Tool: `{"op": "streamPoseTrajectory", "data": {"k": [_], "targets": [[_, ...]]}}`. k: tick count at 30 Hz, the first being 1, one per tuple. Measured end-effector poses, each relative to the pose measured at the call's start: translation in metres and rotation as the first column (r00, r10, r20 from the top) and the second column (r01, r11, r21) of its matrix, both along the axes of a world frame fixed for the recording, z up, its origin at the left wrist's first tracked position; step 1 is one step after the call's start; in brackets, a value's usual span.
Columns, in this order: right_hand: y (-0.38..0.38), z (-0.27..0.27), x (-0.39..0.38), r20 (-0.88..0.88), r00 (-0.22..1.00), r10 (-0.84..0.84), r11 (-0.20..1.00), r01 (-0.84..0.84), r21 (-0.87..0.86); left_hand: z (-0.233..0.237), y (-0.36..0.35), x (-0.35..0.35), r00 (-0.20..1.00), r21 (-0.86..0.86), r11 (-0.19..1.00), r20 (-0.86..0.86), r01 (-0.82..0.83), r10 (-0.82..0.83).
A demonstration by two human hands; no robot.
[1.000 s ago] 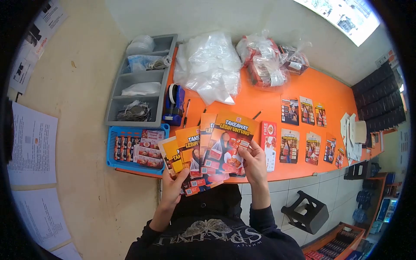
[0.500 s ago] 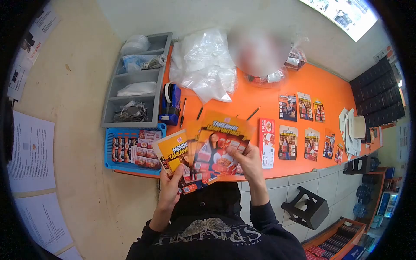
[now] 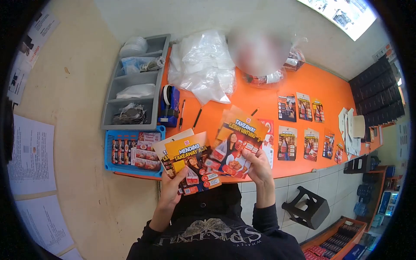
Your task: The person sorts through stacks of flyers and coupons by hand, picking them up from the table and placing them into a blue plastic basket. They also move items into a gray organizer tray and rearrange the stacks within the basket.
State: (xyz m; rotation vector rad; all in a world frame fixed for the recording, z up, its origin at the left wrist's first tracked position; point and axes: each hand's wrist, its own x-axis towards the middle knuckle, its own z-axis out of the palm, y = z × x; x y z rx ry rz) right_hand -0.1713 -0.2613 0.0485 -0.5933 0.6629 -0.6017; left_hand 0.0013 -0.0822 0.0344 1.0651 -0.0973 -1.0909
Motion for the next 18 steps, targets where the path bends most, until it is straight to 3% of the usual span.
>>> {"op": "streamPoseTrajectory", "data": {"k": [3, 6, 8, 10, 11, 14, 18], "targets": [[0.001, 0.002, -0.008, -0.024, 1.0, -0.01, 0.997, 0.008, -0.076, 0.001, -0.009, -0.007, 0.983, -0.001, 0.997, 0.165, -0.081, 0.08], [-0.001, 0.011, -0.021, -0.054, 0.998, -0.032, 0.99, 0.025, -0.136, 0.017, -0.026, -0.023, 0.871, -0.093, 0.979, 0.447, -0.182, 0.205], [-0.005, 0.014, -0.032, -0.068, 0.995, -0.071, 0.987, 0.06, -0.15, 0.026, -0.04, -0.034, 0.841, -0.095, 0.993, 0.53, -0.067, 0.107], [-0.01, 0.012, -0.048, -0.106, 0.991, -0.086, 0.986, 0.069, -0.15, 0.017, -0.041, -0.032, 0.737, 0.132, 0.962, 0.62, 0.238, -0.268], [-0.014, 0.011, -0.056, -0.129, 0.988, -0.081, 0.983, 0.059, -0.171, 0.018, -0.048, -0.037, 0.733, 0.162, 0.928, 0.574, 0.336, -0.365], [-0.029, 0.014, -0.076, -0.193, 0.974, -0.114, 0.965, 0.062, -0.257, 0.017, -0.076, -0.065, 0.879, -0.043, 0.926, 0.333, 0.374, -0.34], [-0.062, 0.01, -0.119, -0.286, 0.952, -0.112, 0.929, -0.002, -0.37, 0.024, -0.116, -0.106, 0.697, 0.212, 0.872, 0.53, 0.442, -0.483]]}}
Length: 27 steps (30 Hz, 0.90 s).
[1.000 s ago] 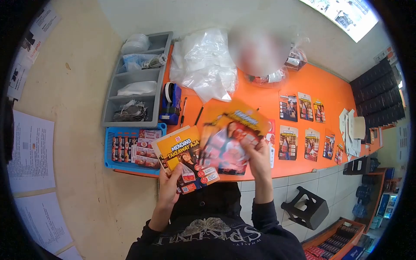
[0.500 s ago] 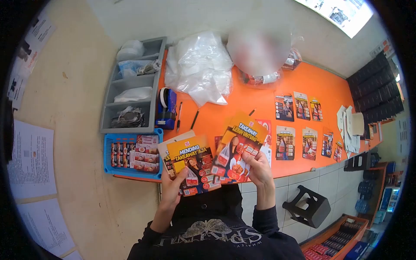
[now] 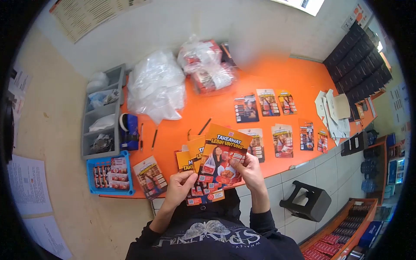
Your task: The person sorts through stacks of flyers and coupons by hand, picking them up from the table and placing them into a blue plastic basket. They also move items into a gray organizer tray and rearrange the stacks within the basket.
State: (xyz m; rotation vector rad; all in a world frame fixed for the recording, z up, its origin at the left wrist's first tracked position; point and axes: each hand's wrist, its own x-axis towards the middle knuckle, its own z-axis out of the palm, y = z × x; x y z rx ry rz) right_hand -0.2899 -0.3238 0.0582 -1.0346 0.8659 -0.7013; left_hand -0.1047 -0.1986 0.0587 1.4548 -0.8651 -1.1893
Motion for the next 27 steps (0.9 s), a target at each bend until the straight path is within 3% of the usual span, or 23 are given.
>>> {"op": "streamPoseTrajectory", "data": {"k": [5, 9, 10, 16, 23, 27], "targets": [[-0.052, 0.01, -0.062, -0.172, 0.985, -0.013, 0.998, 0.003, -0.058, -0.012, -0.053, -0.069, 0.993, -0.007, 0.993, -0.005, -0.115, 0.115], [-0.093, 0.008, -0.115, -0.166, 0.985, -0.042, 0.997, 0.03, -0.078, -0.012, -0.087, -0.118, 0.944, 0.024, 0.964, -0.2, -0.264, 0.263], [-0.102, -0.005, -0.132, -0.056, 0.994, -0.096, 0.992, 0.09, -0.089, -0.014, -0.092, -0.124, 0.94, 0.024, 0.964, -0.215, -0.266, 0.265], [-0.145, 0.015, -0.198, 0.14, 0.915, -0.379, 0.925, 0.369, 0.094, -0.001, -0.118, -0.143, 0.895, 0.0, 0.937, -0.296, -0.35, 0.334], [-0.145, 0.011, -0.2, 0.23, 0.944, -0.235, 0.95, 0.173, 0.26, 0.001, -0.135, -0.154, 0.931, 0.045, 0.944, -0.154, -0.327, 0.33], [-0.139, -0.003, -0.173, 0.273, 0.959, -0.077, 0.931, -0.029, 0.363, -0.004, -0.139, -0.158, 0.963, -0.038, 0.966, 0.077, -0.256, 0.258]]}}
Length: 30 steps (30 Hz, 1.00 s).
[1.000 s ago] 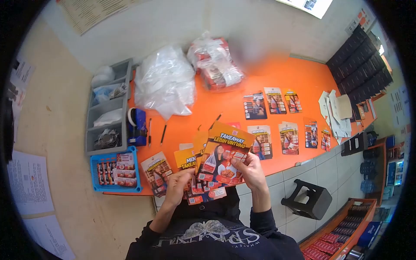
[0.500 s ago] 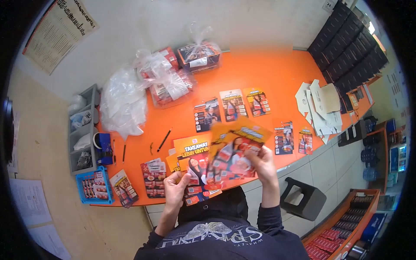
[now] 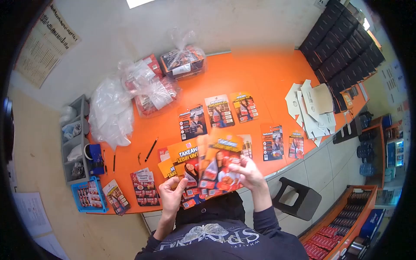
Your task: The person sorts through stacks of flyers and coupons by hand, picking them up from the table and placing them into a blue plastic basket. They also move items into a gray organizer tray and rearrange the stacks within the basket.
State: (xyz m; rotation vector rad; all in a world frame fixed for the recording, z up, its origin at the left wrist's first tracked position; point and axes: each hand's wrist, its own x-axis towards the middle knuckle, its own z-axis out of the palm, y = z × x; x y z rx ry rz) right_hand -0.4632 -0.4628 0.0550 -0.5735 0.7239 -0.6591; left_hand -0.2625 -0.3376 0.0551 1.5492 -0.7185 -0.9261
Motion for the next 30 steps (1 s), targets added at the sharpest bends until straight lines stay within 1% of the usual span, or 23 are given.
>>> {"op": "streamPoseTrajectory", "data": {"k": [1, 3, 4, 5, 6, 7, 9, 11, 12, 13, 14, 15, 17, 18, 19, 20, 21, 22, 23, 26, 28, 29, 30], "targets": [[0.0, 0.003, 0.007, -0.028, 0.998, 0.048, 0.999, -0.048, 0.021, 0.001, 0.0, -0.001, 0.999, 0.032, 0.999, 0.035, 0.024, -0.026], [0.001, -0.017, 0.005, -0.083, 0.982, 0.169, 0.983, -0.162, 0.088, 0.005, -0.001, -0.005, 0.99, 0.087, 0.992, 0.1, 0.09, -0.099], [0.005, -0.02, 0.005, -0.131, 0.971, 0.199, 0.98, -0.195, 0.042, -0.009, 0.001, -0.011, 0.991, 0.046, 0.997, 0.115, 0.061, -0.066], [0.012, -0.023, 0.006, -0.182, 0.958, 0.22, 0.975, -0.224, 0.0, -0.003, 0.001, -0.016, 0.995, 0.084, 0.994, 0.06, 0.075, -0.081], [0.019, -0.029, 0.006, -0.172, 0.975, 0.138, 0.989, -0.143, -0.018, -0.006, 0.003, -0.017, 0.993, 0.11, 0.987, 0.024, 0.113, -0.116], [0.024, -0.021, 0.007, -0.159, 0.987, 0.022, 1.0, -0.022, 0.003, -0.006, 0.002, -0.019, 0.989, 0.139, 0.979, -0.011, 0.147, -0.147], [0.029, -0.023, -0.023, -0.408, 0.912, 0.033, 0.993, -0.076, -0.09, -0.002, -0.005, -0.029, 0.985, 0.111, 0.979, 0.003, 0.17, -0.171], [0.035, -0.03, -0.053, -0.483, 0.838, -0.255, 0.941, 0.101, -0.322, 0.0, -0.01, -0.034, 0.987, 0.116, 0.981, 0.014, 0.157, -0.16], [0.035, -0.024, -0.065, -0.441, 0.745, -0.501, 0.805, 0.213, -0.554, -0.004, -0.011, -0.033, 0.99, 0.136, 0.981, 0.015, 0.14, -0.143], [0.033, -0.009, -0.076, -0.486, 0.648, -0.586, 0.766, 0.246, -0.594, -0.007, -0.013, -0.03, 0.992, 0.16, 0.979, 0.017, 0.124, -0.129], [0.031, 0.005, -0.093, -0.726, 0.41, -0.552, 0.778, -0.058, -0.625, -0.008, -0.016, -0.028, 0.996, 0.146, 0.986, 0.034, 0.075, -0.08], [0.032, 0.007, -0.103, -0.824, 0.207, -0.528, 0.79, -0.236, -0.565, -0.003, -0.019, -0.026, 0.999, 0.154, 0.987, -0.016, 0.035, -0.033], [0.035, -0.014, -0.108, -0.811, -0.032, -0.585, 0.754, -0.391, -0.528, -0.008, -0.022, -0.018, 0.999, 0.134, 0.99, -0.003, -0.04, 0.041], [0.037, -0.045, -0.114, -0.826, -0.127, -0.549, 0.768, -0.468, -0.438, -0.01, -0.023, -0.016, 0.998, 0.119, 0.99, 0.006, -0.07, 0.07], [0.038, -0.063, -0.113, -0.83, -0.213, -0.515, 0.77, -0.541, -0.339, -0.013, -0.025, -0.015, 0.996, 0.097, 0.991, 0.007, -0.094, 0.094], [0.04, -0.08, -0.112, -0.778, -0.213, -0.592, 0.721, -0.571, -0.392, -0.014, -0.026, -0.015, 0.996, 0.077, 0.993, 0.019, -0.088, 0.087], [0.036, -0.078, -0.108, -0.777, -0.243, -0.581, 0.745, -0.542, -0.388, -0.014, -0.028, -0.016, 0.995, 0.023, 0.996, -0.045, -0.09, 0.091], [0.034, -0.074, -0.109, -0.801, -0.196, -0.565, 0.756, -0.511, -0.408, -0.013, -0.029, -0.018, 0.993, 0.01, 0.996, -0.074, -0.089, 0.09], [0.034, -0.068, -0.112, -0.825, -0.142, -0.547, 0.766, -0.483, -0.424, -0.011, -0.029, -0.019, 0.99, 0.003, 0.996, -0.1, -0.095, 0.094], [0.033, -0.029, -0.123, -0.796, 0.157, -0.585, 0.786, -0.133, -0.603, -0.015, -0.03, -0.02, 0.991, -0.025, 0.995, -0.094, -0.099, 0.096], [0.04, -0.054, -0.13, -0.547, 0.373, -0.75, 0.643, 0.218, -0.734, -0.015, -0.031, -0.022, 0.992, -0.022, 0.994, -0.073, -0.108, 0.106], [0.042, -0.076, -0.135, -0.38, 0.43, -0.819, 0.55, 0.399, -0.733, -0.015, -0.032, -0.022, 0.99, -0.029, 0.994, -0.102, -0.101, 0.098], [0.044, -0.107, -0.138, -0.267, 0.488, -0.831, 0.491, 0.417, -0.765, -0.017, -0.033, -0.021, 0.987, -0.036, 0.995, -0.13, -0.098, 0.092]]}}
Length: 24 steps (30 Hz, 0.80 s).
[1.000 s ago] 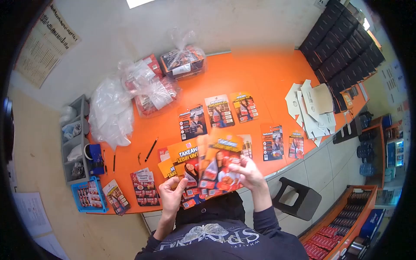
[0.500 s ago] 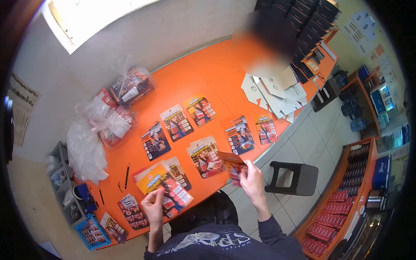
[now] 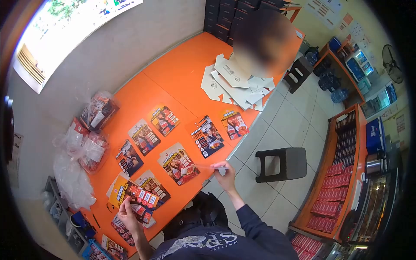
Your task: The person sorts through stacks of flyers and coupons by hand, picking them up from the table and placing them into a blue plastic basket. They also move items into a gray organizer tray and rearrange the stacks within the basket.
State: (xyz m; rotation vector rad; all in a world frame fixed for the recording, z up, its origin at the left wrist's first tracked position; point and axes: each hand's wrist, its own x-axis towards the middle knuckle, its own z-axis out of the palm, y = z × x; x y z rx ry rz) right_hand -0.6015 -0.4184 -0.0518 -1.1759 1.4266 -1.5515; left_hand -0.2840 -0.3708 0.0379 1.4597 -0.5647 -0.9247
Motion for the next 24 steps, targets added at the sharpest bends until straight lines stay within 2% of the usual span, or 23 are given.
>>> {"op": "streamPoseTrajectory", "data": {"k": [1, 3, 6, 8, 10, 12, 13, 15, 18, 21, 22, 23, 24], "targets": [[0.005, -0.019, -0.001, -0.027, 0.999, 0.033, 0.999, -0.033, 0.007, -0.001, -0.001, 0.001, 1.0, -0.009, 1.0, -0.026, 0.004, -0.004], [0.01, -0.04, 0.002, -0.077, 0.997, -0.003, 1.0, 0.005, 0.025, -0.002, -0.003, 0.004, 1.0, -0.044, 0.999, -0.012, -0.019, 0.019], [0.007, -0.035, -0.017, -0.238, 0.966, -0.099, 0.993, 0.11, 0.034, 0.004, -0.001, 0.012, 0.996, -0.052, 0.995, 0.004, -0.09, 0.09], [-0.024, -0.01, -0.051, 0.099, 0.963, -0.25, 0.967, 0.242, 0.08, 0.006, -0.002, 0.015, 0.991, -0.074, 0.988, -0.02, -0.135, 0.134], [-0.08, 0.004, -0.104, 0.064, 0.964, -0.258, 0.954, 0.265, -0.143, 0.001, 0.002, 0.023, 0.99, -0.087, 0.987, -0.021, -0.138, 0.136], [-0.119, 0.003, -0.149, 0.021, 0.976, -0.217, 0.963, 0.21, 0.168, -0.003, 0.003, 0.026, 0.99, -0.072, 0.987, -0.008, -0.144, 0.144], [-0.141, -0.017, -0.176, -0.062, 0.995, -0.083, 0.959, 0.097, 0.265, -0.005, 0.006, 0.027, 0.99, -0.056, 0.989, -0.01, -0.14, 0.14], [-0.175, -0.048, -0.2, -0.349, 0.933, 0.088, 0.978, -0.014, 0.21, -0.005, 0.005, 0.022, 0.989, -0.038, 0.988, -0.015, -0.147, 0.146], [-0.193, -0.049, -0.189, -0.489, 0.844, 0.222, 0.916, -0.009, 0.401, 0.0, 0.008, 0.014, 0.993, -0.02, 0.993, -0.023, -0.12, 0.12], [-0.193, -0.04, -0.172, -0.687, 0.695, 0.211, 0.947, 0.029, 0.321, 0.002, 0.007, 0.004, 0.994, 0.008, 0.995, -0.044, -0.101, 0.101], [-0.187, -0.032, -0.164, -0.708, 0.686, 0.167, 0.949, 0.083, 0.304, 0.007, 0.005, -0.002, 0.998, 0.014, 0.998, -0.013, -0.068, 0.068], [-0.18, -0.029, -0.162, -0.781, 0.622, 0.059, 0.974, 0.136, 0.181, 0.013, 0.005, -0.006, 1.0, 0.076, 0.997, 0.007, -0.006, 0.006], [-0.171, -0.028, -0.163, -0.833, 0.551, -0.055, 0.984, 0.171, 0.048, 0.012, 0.003, -0.012, 0.999, 0.016, 1.0, 0.033, 0.013, -0.013]]}}
